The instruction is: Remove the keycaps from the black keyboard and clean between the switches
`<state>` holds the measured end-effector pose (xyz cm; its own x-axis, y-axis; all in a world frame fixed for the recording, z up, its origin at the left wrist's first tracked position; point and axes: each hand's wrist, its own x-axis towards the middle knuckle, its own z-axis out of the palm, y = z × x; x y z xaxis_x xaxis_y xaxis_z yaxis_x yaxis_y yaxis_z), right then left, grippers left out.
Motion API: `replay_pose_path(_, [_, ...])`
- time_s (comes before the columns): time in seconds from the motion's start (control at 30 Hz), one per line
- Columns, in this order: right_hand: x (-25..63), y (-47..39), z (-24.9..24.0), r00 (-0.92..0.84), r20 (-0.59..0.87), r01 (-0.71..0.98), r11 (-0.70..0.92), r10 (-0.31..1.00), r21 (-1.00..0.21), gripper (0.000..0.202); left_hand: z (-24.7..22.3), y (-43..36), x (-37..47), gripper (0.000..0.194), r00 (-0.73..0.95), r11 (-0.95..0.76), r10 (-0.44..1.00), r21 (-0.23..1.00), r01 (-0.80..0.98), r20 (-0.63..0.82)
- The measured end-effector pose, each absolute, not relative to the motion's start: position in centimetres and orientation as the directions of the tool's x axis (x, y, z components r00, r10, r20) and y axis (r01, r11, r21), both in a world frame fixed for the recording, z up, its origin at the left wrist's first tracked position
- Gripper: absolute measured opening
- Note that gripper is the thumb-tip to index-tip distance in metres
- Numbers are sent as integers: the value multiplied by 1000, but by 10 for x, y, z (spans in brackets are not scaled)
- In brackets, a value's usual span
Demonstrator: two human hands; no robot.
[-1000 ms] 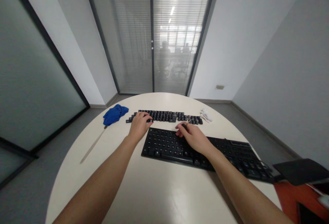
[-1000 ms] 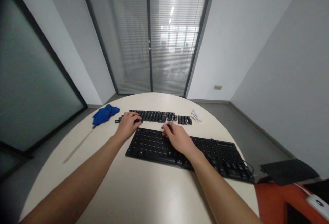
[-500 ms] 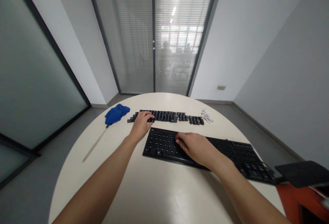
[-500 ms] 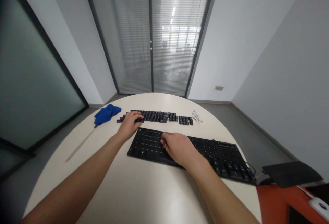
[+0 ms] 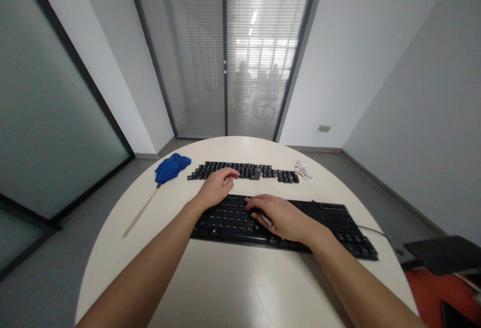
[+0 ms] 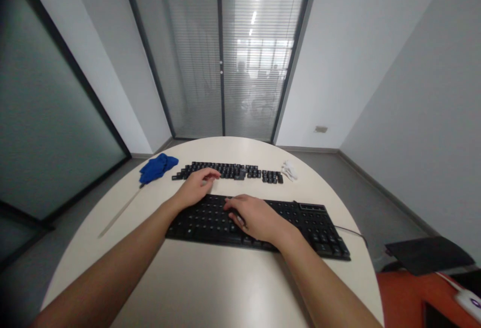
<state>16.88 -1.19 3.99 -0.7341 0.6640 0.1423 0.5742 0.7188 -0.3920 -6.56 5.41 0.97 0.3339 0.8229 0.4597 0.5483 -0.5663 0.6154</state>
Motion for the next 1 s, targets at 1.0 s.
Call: replay_pose_path(1.0, [161,-5,30,-505,-27,419,218,863,-881,36,32,26,-67,43,627,-574,779,392,719,-7])
